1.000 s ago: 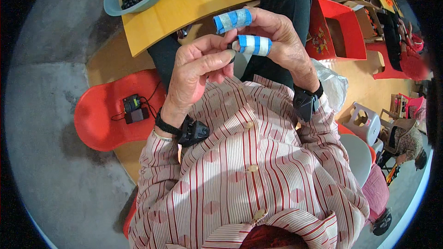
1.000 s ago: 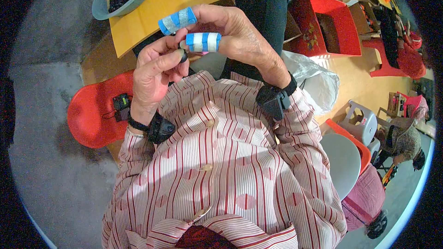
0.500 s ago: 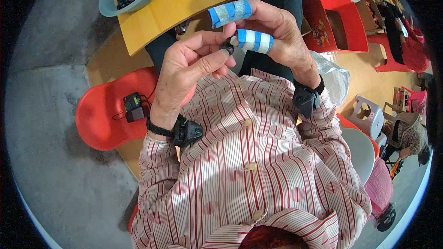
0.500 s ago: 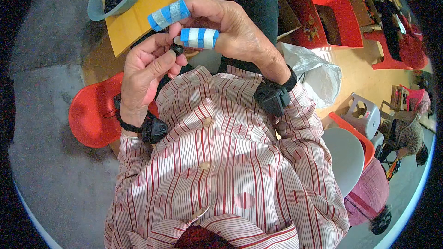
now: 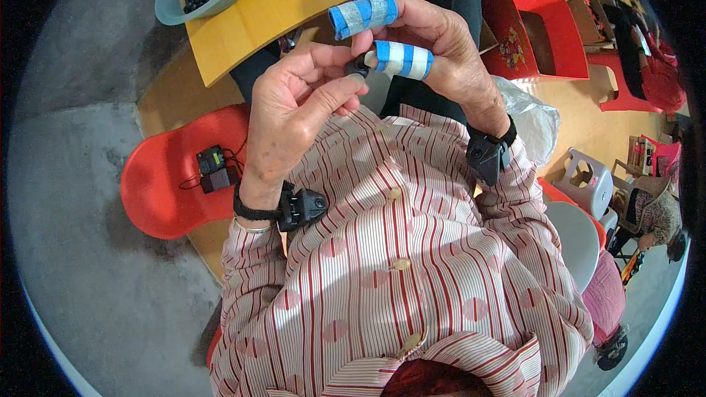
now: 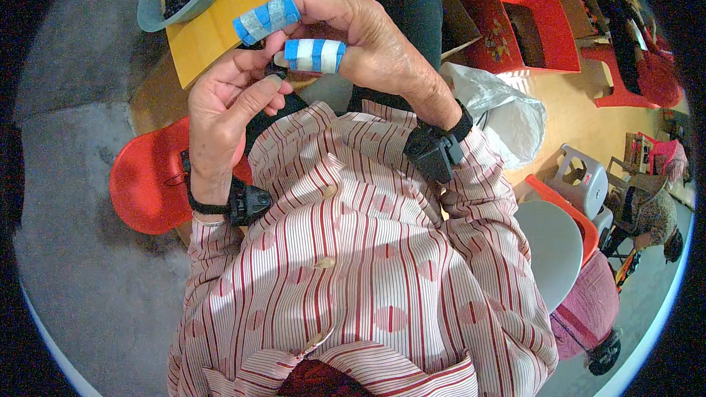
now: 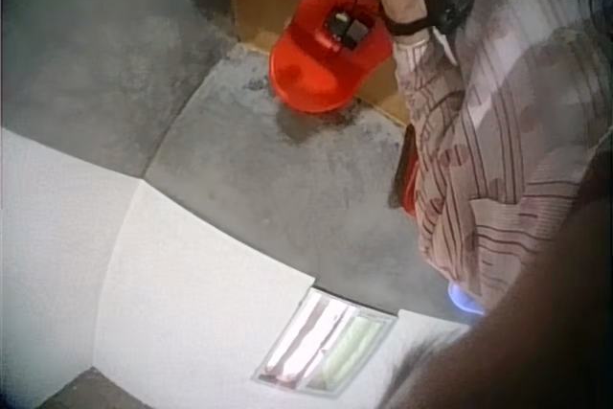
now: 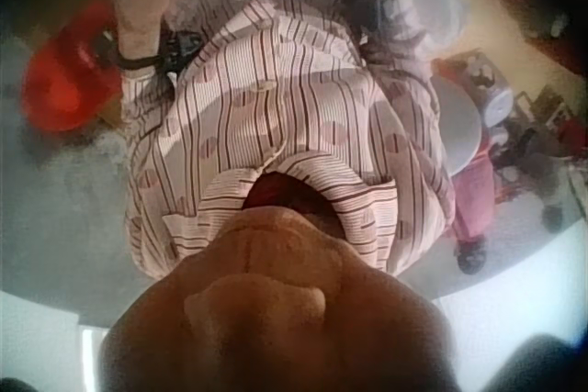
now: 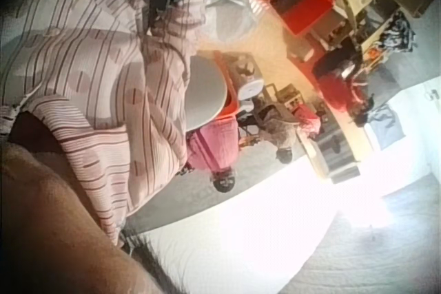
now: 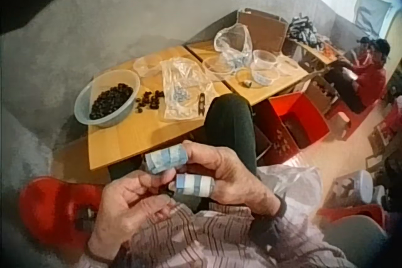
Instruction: The person is assembling small black plastic components onto a blue and white cylinder.
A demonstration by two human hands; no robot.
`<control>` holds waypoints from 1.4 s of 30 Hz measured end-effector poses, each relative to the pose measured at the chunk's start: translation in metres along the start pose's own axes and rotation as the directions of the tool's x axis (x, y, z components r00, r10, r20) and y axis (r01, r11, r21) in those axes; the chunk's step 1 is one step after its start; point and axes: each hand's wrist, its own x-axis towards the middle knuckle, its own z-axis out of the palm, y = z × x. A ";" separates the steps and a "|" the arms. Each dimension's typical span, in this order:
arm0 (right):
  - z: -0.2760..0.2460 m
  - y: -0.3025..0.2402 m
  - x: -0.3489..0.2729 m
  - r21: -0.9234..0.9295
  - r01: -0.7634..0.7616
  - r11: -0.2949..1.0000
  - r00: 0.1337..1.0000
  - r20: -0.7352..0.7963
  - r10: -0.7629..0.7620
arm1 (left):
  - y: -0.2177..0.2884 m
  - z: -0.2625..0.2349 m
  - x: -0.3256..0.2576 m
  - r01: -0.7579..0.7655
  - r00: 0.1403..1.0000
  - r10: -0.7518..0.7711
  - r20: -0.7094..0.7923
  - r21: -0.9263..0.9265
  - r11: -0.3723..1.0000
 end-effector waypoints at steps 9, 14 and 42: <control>-0.001 0.005 -0.004 0.034 0.007 0.999 1.000 -0.018 -0.006 | 0.001 0.003 -0.001 -0.019 1.000 0.020 -0.014 0.072 0.997; 0.000 0.011 -0.005 0.023 0.021 1.000 1.000 -0.002 -0.021 | -0.004 -0.002 -0.003 -0.002 1.000 0.002 0.000 0.068 0.998; 0.003 0.010 -0.006 0.020 0.078 0.997 0.996 0.030 -0.079 | -0.001 0.002 -0.001 -0.044 0.999 0.047 -0.019 0.113 0.993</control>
